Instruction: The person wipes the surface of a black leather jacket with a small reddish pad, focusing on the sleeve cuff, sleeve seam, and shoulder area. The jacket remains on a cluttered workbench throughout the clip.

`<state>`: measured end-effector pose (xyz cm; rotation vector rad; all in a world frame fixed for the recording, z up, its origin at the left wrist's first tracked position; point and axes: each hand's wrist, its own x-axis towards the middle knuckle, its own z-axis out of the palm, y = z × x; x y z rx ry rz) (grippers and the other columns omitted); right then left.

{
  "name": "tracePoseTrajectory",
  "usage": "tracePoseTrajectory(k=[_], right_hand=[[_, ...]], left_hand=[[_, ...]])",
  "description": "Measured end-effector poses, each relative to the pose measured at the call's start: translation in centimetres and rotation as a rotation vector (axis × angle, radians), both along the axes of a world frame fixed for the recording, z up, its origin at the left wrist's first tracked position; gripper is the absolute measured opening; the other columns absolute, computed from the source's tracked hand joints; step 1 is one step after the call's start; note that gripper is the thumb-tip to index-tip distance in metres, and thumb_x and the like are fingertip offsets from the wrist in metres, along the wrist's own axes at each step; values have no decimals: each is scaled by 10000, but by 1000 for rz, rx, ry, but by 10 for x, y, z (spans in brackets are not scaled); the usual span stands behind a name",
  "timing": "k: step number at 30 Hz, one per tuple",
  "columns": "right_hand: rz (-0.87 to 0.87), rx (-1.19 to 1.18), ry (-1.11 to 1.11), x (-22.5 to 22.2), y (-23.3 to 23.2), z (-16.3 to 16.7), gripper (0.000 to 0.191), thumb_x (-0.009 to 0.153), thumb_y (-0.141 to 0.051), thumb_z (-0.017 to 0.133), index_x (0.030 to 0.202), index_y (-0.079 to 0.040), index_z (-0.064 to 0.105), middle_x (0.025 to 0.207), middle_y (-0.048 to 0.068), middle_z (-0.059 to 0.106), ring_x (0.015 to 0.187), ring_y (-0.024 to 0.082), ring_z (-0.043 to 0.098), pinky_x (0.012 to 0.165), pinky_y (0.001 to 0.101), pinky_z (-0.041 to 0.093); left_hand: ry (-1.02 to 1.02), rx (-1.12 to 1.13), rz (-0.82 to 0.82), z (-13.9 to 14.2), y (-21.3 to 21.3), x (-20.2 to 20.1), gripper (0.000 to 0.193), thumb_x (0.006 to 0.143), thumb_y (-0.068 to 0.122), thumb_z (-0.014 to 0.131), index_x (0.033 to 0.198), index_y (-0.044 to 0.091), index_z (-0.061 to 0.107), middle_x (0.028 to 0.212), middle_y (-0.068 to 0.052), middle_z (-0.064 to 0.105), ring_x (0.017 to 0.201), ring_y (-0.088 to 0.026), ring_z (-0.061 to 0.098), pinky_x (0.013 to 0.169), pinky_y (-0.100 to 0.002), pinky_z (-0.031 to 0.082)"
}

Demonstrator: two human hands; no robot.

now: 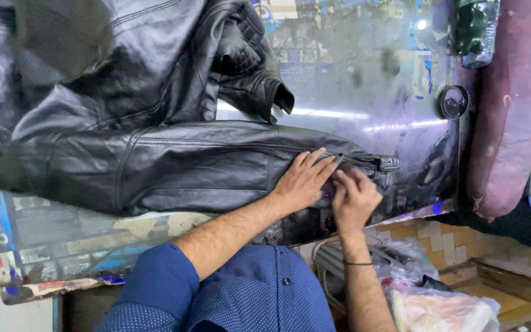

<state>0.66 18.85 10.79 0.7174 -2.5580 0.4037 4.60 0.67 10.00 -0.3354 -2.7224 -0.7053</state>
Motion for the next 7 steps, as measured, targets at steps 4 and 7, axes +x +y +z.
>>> tracePoseTrajectory(k=[4, 7], right_hand=[[-173, -51, 77, -15, -4, 17, 215, 911, -180, 806, 1123, -168, 773, 1233, 89, 671, 1122, 340, 611, 899, 484, 407], [-56, -57, 51, 0, -18, 18, 238, 908, -181, 798, 1142, -177, 758, 1262, 77, 663, 1149, 326, 614, 936, 472, 417]], left_hand=[[194, -122, 107, -9, 4, 2, 817, 851, 262, 779, 1578, 133, 428, 1551, -50, 460, 1539, -263, 333, 1276, -454, 283], [134, -126, 135, -4, -11, 17, 736, 882, 290, 779, 1527, 154, 452, 1560, -109, 446, 1511, -308, 326, 1206, -521, 283]])
